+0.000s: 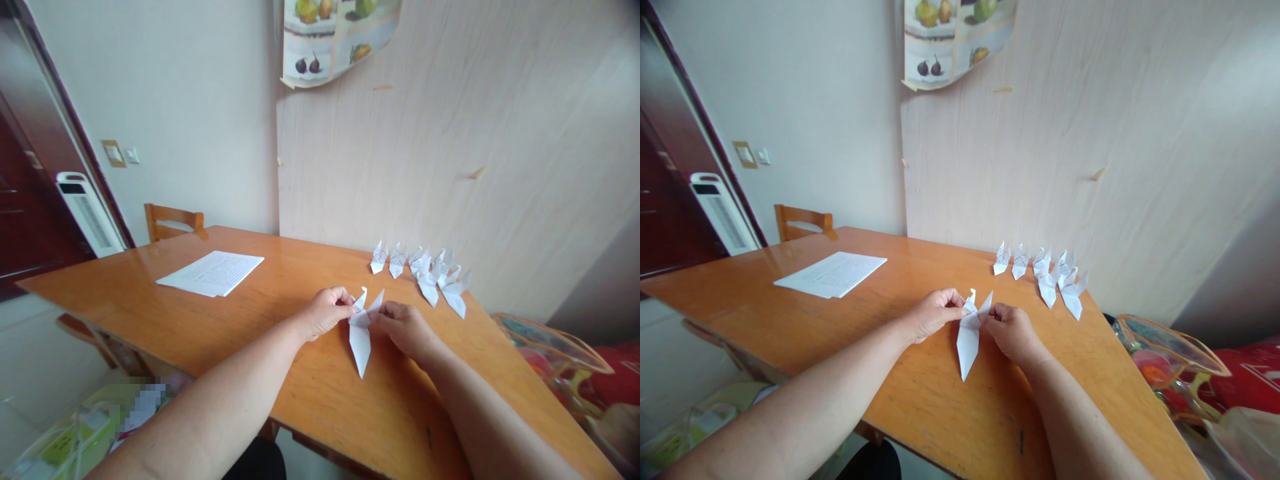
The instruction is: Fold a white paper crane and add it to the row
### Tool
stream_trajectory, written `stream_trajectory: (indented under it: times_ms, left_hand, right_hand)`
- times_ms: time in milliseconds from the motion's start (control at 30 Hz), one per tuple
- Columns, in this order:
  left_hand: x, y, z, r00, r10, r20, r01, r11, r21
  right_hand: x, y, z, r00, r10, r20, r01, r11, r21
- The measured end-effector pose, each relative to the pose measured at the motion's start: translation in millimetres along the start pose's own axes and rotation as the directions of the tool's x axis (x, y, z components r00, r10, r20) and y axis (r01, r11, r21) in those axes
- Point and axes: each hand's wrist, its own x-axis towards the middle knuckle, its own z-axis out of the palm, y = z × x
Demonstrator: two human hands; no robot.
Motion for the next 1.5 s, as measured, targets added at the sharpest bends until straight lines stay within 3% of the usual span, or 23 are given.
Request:
stream_trajectory:
  times_ms: [367,733,867,1033,1267,1500]
  left_hand:
    - [1,-2,1.2,0.997,-0.017,-0.073,0.019,0.999,0.035]
    - [2,-1,2.0,0.993,-0.005,-0.118,0.008,1.000,0.027]
    - [2,-3,1.1,0.995,-0.009,-0.103,0.015,0.998,0.054]
    - [2,-4,0.0,0.998,-0.015,-0.063,0.018,0.998,0.059]
    - [4,-4,0.3,0.999,-0.008,-0.041,0.009,0.999,0.033]
    - [2,-2,-0.2,0.999,0.003,-0.041,-0.002,1.000,0.005]
  right_hand:
    - [-2,-2,-1,0.994,0.097,0.051,-0.102,0.990,0.097]
    - [-3,-7,-1,0.996,0.059,0.064,-0.070,0.979,0.193]
    - [-4,-7,1,0.996,0.006,0.091,-0.023,0.981,0.190]
    - [-8,-14,2,0.993,0.047,0.112,-0.073,0.967,0.243]
    - [-7,-18,-4,0.994,0.109,0.012,-0.105,0.915,0.390]
    - [-4,-8,-4,0.990,0.101,0.099,-0.136,0.861,0.491]
